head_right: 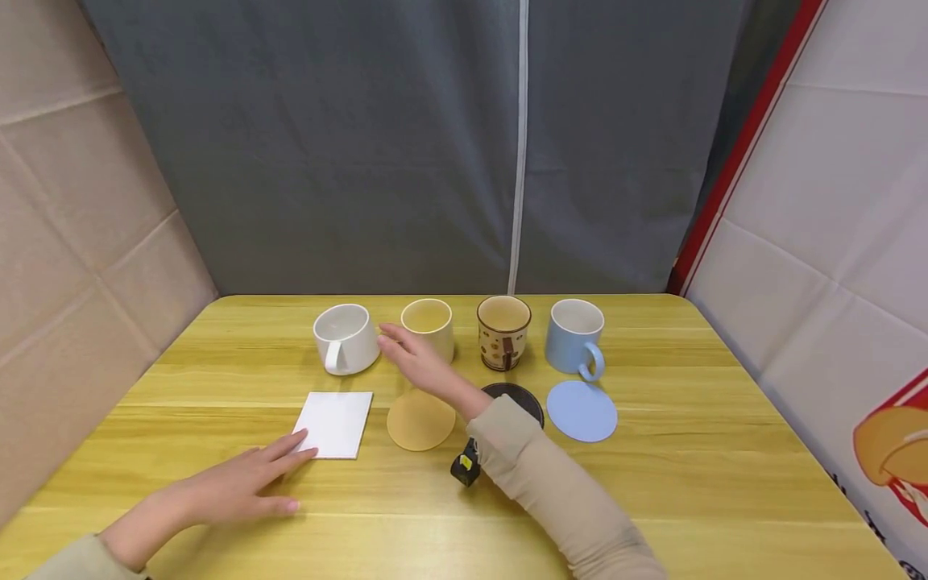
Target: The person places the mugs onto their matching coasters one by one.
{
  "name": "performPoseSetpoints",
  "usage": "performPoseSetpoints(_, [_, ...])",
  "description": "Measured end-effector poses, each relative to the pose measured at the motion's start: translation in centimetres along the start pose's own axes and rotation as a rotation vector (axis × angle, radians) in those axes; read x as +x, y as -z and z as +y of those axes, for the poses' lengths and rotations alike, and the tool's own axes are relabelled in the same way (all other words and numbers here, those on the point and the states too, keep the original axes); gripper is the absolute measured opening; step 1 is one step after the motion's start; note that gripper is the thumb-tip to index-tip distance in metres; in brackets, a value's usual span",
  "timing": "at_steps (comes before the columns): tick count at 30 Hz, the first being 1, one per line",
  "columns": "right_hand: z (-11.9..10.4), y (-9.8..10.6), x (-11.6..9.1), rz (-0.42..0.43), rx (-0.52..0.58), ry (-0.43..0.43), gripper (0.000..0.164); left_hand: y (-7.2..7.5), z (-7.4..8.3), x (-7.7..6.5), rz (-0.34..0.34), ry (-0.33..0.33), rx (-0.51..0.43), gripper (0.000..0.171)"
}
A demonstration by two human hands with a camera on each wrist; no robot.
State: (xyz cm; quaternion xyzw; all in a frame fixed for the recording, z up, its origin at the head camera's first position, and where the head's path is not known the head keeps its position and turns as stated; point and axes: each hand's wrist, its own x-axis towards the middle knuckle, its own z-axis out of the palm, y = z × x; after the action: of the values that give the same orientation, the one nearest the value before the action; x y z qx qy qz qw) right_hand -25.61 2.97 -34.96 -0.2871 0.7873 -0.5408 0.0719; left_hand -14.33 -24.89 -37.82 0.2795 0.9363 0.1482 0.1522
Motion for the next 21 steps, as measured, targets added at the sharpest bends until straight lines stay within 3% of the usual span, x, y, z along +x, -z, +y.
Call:
performPoseSetpoints(11, [0.4,-1.8,1.5,0.049,0.277,-0.141,0.051,-0.2,-0.1,-0.1,0.017,-0.005,0.001,0.074])
performPoseSetpoints(21, [1.0,-3.6,3.6,0.103,0.300,-0.253,0.051,-0.3,-0.3,0.0,0.018,-0.008,0.016,0.074])
